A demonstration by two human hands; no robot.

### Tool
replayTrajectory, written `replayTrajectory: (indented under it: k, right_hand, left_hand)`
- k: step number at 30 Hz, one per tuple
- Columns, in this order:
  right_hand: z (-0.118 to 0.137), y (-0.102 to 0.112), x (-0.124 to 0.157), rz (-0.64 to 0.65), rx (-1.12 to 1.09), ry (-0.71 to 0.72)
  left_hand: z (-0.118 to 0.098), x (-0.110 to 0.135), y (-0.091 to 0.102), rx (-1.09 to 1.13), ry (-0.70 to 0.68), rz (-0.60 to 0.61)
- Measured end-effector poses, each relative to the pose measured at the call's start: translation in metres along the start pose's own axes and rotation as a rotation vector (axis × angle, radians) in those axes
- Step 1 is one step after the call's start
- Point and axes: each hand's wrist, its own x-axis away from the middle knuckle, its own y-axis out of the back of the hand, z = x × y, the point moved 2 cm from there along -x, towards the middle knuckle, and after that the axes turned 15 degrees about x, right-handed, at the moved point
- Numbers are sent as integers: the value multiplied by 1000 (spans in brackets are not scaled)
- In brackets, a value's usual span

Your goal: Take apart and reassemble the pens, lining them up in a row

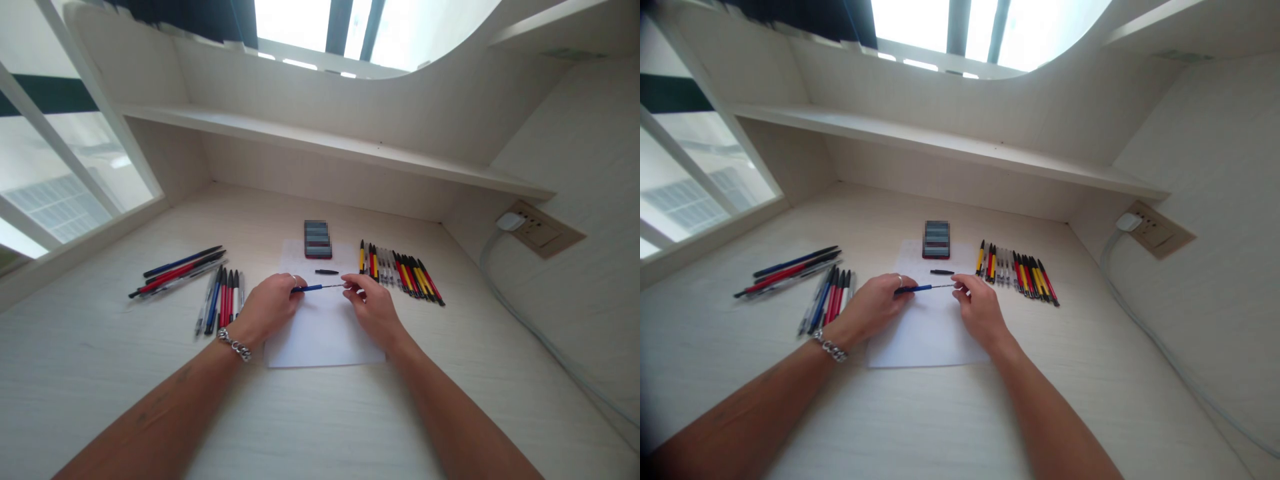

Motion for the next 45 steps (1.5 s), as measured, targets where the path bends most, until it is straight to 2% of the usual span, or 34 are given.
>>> replayTrajectory:
  k: [5, 10, 16, 20, 25, 28, 35, 45]
  right_hand:
    - [-8, -4, -16, 38, 165, -57]
    - [-7, -18, -41, 109, 352, -75]
    - [-3, -32, -54, 144, 440, -99]
    - [-11, -17, -46, 96, 375, -88]
    - [-29, 13, -21, -4, 211, -80]
    - [-32, 24, -10, -53, 167, -34]
    - [-20, 28, -6, -103, 178, 65]
    - [-16, 25, -4, -87, 161, 67]
  left_hand:
    - [7, -3, 4, 17, 33, -31]
    - [9, -4, 6, 16, 62, -45]
    - [10, -4, 7, 21, 68, -54]
    - [10, -4, 9, 13, 68, -61]
    - [9, -3, 9, -5, 68, -54]
    - [7, -2, 7, -16, 57, -33]
    - [6, -1, 4, -30, 33, -11]
    - [5, -1, 3, -25, 21, -6]
